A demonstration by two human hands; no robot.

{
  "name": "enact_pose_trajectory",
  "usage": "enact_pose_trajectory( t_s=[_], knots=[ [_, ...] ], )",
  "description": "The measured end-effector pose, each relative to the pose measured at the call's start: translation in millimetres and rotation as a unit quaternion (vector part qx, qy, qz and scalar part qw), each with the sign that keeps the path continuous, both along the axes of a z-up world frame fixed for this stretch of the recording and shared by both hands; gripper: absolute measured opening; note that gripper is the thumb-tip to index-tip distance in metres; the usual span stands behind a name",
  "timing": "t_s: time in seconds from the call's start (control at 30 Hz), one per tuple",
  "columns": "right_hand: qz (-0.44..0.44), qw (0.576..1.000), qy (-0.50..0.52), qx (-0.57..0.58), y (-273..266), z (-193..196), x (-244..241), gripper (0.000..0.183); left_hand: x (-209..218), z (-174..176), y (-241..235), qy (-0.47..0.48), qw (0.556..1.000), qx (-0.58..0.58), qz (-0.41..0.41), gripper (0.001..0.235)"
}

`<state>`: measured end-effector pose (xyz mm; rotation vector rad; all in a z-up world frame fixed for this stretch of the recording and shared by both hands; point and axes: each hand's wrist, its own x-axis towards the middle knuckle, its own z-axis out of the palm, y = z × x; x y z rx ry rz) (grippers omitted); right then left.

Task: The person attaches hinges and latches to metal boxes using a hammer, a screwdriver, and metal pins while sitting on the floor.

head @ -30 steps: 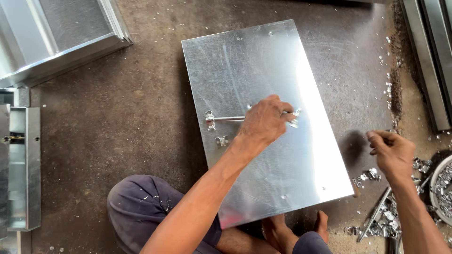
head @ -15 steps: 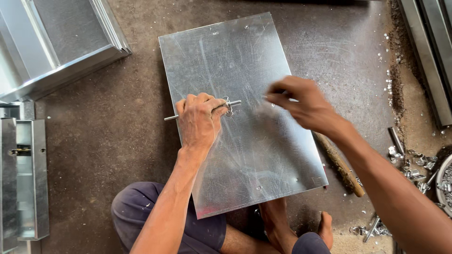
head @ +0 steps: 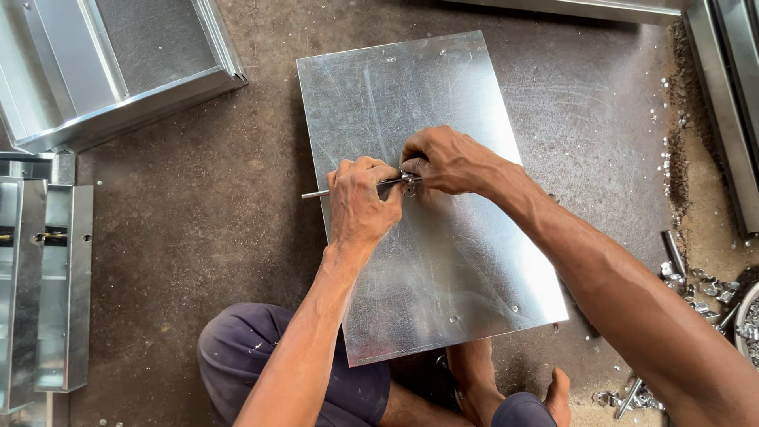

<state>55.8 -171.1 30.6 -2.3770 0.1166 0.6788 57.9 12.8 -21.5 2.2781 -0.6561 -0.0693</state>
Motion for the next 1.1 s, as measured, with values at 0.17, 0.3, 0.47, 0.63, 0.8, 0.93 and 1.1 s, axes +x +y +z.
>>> enact_pose_trajectory(
  t_s=[0.17,0.3,0.47,0.63,0.8,0.93,1.1],
  knots=[
    [-0.06,0.996,-0.041,0.042,-2.3,-4.5,2.0,0.017,0.1,3.5,-0.6,0.006,1.0,0.005,0.0,0.017],
    [-0.164,0.976,-0.089,0.111,-6.9,-7.7,-7.2,0.017,-0.2,6.9,3.0,0.007,1.0,0.006,-0.004,0.021],
    [-0.333,0.905,-0.105,0.244,-5.1,-11.7,-43.5,0.021,0.2,9.8,1.9,0.004,0.999,0.043,-0.011,0.018],
    [-0.323,0.889,-0.057,0.319,17.2,-17.2,-64.7,0.021,6.5,10.7,4.9,-0.004,0.998,0.054,-0.036,0.019],
    [-0.342,0.912,-0.055,0.221,32.4,-18.1,-64.3,0.027,5.8,4.0,11.2,-0.021,0.997,0.055,-0.058,0.019],
    [-0.367,0.91,-0.07,0.182,34.5,-12.0,-55.5,0.049,6.4,4.4,10.7,-0.022,0.998,0.043,-0.051,0.014],
    [-0.378,0.908,-0.054,0.174,37.2,-11.0,-50.8,0.06,6.6,4.4,8.9,-0.046,0.996,0.058,-0.049,0.014]
  ],
)
